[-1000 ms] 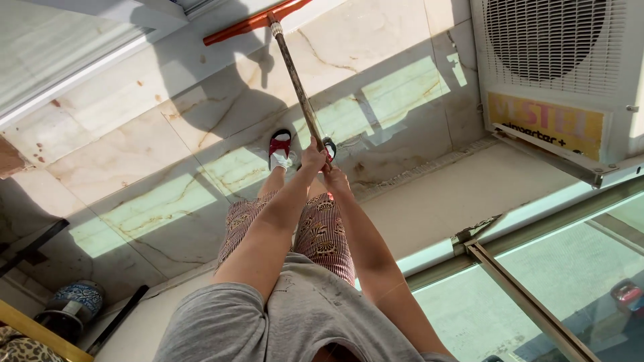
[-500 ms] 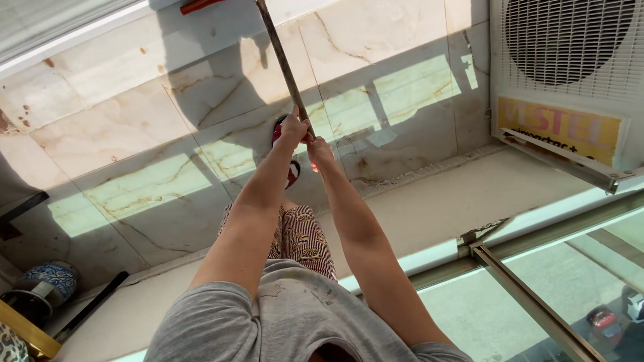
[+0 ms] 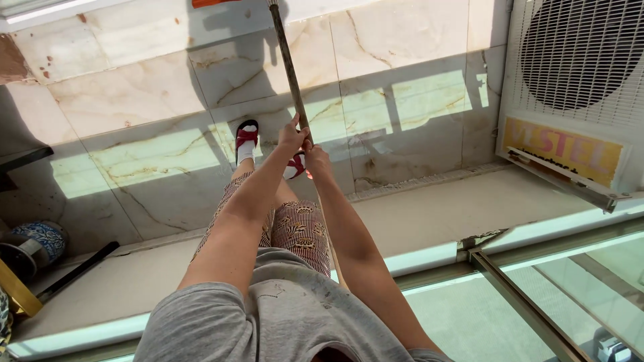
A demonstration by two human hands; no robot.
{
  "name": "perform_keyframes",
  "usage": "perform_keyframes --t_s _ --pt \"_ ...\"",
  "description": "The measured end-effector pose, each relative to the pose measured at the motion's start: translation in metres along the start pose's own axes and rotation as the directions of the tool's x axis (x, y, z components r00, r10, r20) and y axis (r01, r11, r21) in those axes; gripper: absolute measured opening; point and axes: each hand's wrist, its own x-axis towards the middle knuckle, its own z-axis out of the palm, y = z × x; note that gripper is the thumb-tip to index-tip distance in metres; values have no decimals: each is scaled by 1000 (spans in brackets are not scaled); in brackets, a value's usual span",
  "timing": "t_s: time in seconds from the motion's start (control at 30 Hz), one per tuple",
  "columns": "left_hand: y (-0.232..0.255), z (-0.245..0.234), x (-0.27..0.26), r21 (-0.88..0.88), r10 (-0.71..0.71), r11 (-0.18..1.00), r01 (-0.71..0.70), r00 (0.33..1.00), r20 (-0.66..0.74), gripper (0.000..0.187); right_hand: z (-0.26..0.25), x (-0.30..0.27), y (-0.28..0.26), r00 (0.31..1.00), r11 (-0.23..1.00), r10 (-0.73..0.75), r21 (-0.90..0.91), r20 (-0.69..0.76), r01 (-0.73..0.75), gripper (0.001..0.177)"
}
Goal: Cleaning a balcony floor by pouring water and using a squeegee to move the water.
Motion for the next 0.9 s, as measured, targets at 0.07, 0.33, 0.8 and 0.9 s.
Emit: perform_keyframes --t_s 0.07,0.33,0.8,0.9 --pt "30 -37 11 -155 -172 973 171 985 5 72 33 65 -5 982 977 -181 -127 -52 173 68" --pt "-18 -53 -58 176 -200 966 192 979 31 81 95 -27 42 996 996 89 -1 16 -89 70" --pt "-168 -251 11 311 -133 945 100 987 86 84 272 -87 -129 998 997 53 48 19 -54 66" --pt "-198 -258 4 419 -103 906 54 990 95 85 338 -74 -56 995 992 97 -90 27 -94 75"
